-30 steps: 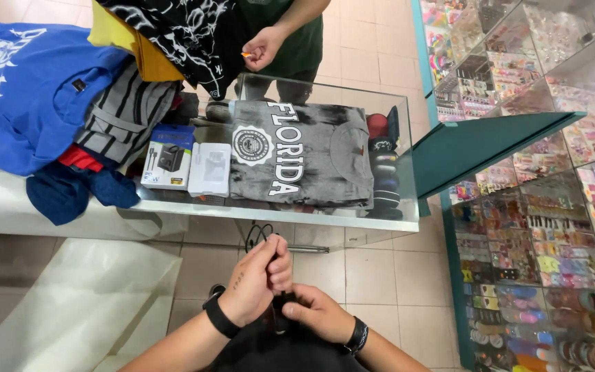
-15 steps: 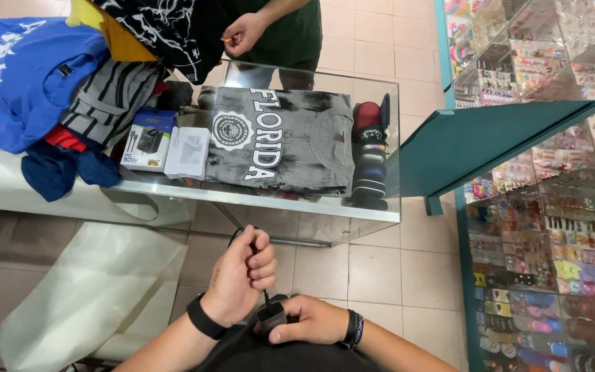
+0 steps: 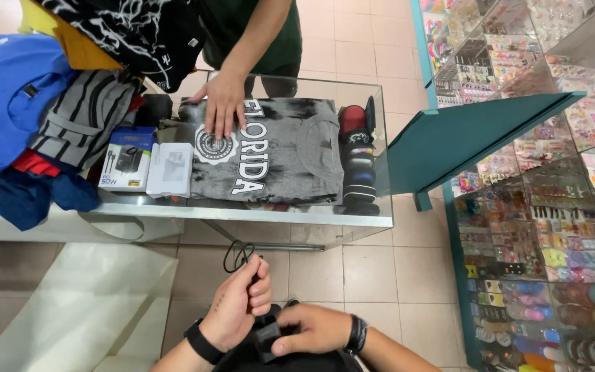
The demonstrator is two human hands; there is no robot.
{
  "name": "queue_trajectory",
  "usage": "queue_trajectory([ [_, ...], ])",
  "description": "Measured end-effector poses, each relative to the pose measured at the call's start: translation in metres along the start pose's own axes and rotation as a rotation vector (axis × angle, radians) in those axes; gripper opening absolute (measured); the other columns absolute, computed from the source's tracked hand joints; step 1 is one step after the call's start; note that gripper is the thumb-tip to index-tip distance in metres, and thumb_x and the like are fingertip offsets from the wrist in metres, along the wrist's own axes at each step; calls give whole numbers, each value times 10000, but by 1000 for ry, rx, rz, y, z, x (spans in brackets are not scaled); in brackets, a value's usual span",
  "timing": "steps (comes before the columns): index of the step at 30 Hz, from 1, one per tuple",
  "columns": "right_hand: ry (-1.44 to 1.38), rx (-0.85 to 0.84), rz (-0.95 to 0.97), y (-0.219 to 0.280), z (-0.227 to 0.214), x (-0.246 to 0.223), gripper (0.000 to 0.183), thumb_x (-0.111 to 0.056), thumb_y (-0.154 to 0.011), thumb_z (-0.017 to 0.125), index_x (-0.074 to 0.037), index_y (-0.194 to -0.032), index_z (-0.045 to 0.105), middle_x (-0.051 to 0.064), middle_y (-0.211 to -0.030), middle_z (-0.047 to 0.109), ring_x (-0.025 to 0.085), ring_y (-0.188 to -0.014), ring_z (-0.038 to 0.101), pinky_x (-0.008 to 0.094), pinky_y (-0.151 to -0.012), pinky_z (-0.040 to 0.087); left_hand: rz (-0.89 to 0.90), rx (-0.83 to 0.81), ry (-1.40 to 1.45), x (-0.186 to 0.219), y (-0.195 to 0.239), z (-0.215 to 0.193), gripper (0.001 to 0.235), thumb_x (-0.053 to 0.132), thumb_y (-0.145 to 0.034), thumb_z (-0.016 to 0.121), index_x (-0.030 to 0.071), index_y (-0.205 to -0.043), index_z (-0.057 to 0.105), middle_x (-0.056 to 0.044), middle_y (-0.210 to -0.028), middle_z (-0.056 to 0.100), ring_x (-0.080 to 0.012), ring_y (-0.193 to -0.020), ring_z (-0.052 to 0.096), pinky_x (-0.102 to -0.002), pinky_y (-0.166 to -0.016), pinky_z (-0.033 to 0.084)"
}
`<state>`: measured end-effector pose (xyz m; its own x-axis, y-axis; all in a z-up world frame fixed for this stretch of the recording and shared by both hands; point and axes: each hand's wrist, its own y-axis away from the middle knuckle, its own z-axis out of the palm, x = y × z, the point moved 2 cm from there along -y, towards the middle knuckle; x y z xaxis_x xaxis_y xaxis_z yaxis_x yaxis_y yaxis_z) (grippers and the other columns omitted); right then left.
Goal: Unpacking small electronic accessories and folding various t-shirts on a retail counter for organization.
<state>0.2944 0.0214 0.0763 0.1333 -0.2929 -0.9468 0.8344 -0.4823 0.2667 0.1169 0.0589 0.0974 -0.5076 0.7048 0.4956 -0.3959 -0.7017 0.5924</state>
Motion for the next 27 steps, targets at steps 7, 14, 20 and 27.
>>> queue_trajectory([
  [7, 417, 1000, 286, -12, -176, -55, 295, -344, -939, 650, -123, -1107, 751, 17, -949, 783, 131, -777, 714, 294, -737, 566, -224, -83, -18, 27, -27, -23, 328, 371, -1098, 469, 126, -881, 500, 7, -636, 376, -148, -553, 399, -299, -534, 376],
  [14, 602, 1425, 267, -54, -300, 6, 338, -279, -1006, 697, -97, -741, 593, 11, -662, 517, 153, -678, 466, 335, -638, 379, -329, -149, -82, 95, -67, -68, 308, 322, -1100, 460, 106, -882, 492, 12, -636, 366, -131, -531, 367, -283, -498, 349],
  [20, 97, 1540, 334, -51, -296, 10, 196, -211, -1016, 584, -98, -926, 717, 11, -670, 615, 123, -590, 538, 281, -517, 387, -445, -194, -145, 161, -100, -93, 333, 315, -1116, 431, 68, -901, 493, -15, -652, 344, -154, -541, 347, -308, -507, 345],
  [27, 33, 1580, 420, -61, -288, -9, 218, -204, -1048, 555, -137, -890, 689, -13, -718, 618, 111, -617, 530, 266, -550, 387, -539, -310, -166, 184, -126, -101, 321, 310, -1105, 452, 68, -900, 501, -11, -650, 343, -140, -532, 344, -293, -497, 341],
])
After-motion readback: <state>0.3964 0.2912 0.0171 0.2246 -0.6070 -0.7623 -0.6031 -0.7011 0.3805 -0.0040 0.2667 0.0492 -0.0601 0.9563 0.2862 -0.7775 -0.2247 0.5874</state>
